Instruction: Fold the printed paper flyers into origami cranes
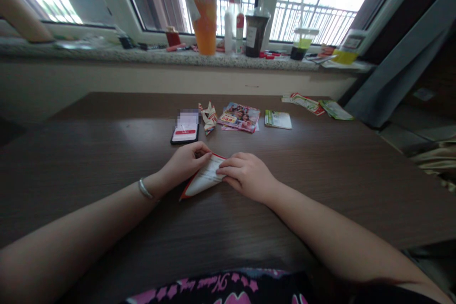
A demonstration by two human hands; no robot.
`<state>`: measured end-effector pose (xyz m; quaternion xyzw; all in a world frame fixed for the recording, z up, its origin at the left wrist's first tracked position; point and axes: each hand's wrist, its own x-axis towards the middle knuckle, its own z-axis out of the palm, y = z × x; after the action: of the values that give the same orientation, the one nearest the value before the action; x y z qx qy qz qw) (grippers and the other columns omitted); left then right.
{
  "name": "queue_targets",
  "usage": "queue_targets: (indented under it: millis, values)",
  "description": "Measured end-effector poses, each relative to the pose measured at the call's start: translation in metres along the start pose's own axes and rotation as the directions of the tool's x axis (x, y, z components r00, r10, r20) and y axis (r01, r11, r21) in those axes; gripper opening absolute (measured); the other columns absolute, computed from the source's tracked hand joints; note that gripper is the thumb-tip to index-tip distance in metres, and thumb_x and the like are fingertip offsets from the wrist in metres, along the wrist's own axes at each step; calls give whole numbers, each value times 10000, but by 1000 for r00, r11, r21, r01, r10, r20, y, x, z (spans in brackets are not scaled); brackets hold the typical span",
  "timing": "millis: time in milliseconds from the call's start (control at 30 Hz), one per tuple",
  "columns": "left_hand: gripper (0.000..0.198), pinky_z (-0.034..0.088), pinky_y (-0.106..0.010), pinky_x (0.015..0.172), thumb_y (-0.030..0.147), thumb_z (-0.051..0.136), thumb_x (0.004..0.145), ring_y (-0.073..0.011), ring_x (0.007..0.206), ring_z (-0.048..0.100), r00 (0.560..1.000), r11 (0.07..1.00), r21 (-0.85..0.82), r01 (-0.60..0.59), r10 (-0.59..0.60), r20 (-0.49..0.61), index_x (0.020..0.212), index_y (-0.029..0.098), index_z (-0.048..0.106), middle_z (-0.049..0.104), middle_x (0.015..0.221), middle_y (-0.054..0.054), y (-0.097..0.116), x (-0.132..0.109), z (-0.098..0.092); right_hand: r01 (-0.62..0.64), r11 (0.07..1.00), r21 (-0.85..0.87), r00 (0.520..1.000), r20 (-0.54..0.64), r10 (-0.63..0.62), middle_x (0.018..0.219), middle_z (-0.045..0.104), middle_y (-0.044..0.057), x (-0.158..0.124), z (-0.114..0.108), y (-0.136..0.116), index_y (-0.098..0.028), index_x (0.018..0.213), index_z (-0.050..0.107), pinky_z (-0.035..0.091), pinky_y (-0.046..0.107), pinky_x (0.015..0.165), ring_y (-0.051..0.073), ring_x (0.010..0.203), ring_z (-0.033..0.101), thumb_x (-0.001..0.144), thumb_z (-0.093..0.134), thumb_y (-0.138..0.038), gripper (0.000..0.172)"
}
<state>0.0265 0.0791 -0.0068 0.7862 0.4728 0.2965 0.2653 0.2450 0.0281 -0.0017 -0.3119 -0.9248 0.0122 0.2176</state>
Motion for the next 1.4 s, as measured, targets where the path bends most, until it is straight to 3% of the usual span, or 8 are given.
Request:
queue_targets:
  millis: [167, 500, 700, 1400]
  values:
    - [147, 426, -286, 649, 257, 571, 815, -168, 693, 571, 998, 990, 126, -67, 68, 1, 769, 165, 677, 673, 760, -39, -4, 2, -1, 32, 999, -31, 998, 61, -30, 1170, 685, 53, 0, 2, -1, -214, 1162, 664, 511, 391, 889, 216, 1012, 607, 943, 485, -233, 283]
    - [109, 420, -314, 747, 204, 593, 800, -176, 738, 582, 985, 954, 247, -171, 161, 60, 751, 175, 685, 693, 770, -36, -11, 6, -4, 29, 1000, 10, 998, 58, -30, 1180, 684, 85, 0, 3, -1, -208, 1186, 656, 525, 419, 914, 217, 1067, 614, 920, 493, -185, 312]
    - [123, 417, -301, 714, 213, 586, 803, -177, 738, 585, 982, 950, 252, -184, 168, 85, 760, 178, 696, 693, 770, -36, -13, 7, -7, 36, 999, -8, 996, 86, -35, 1216, 664, 93, 0, 3, -1, -187, 1199, 644, 510, 428, 954, 224, 1106, 599, 908, 509, -180, 321]
    - [112, 426, -291, 700, 195, 582, 811, -181, 775, 591, 982, 952, 245, -186, 170, 83, 828, 174, 691, 677, 820, -42, -12, 6, -7, 124, 987, -106, 992, -5, -125, 1154, 702, 36, 1, 4, -6, -198, 1159, 662, 538, 385, 936, 209, 1076, 634, 948, 463, -211, 291]
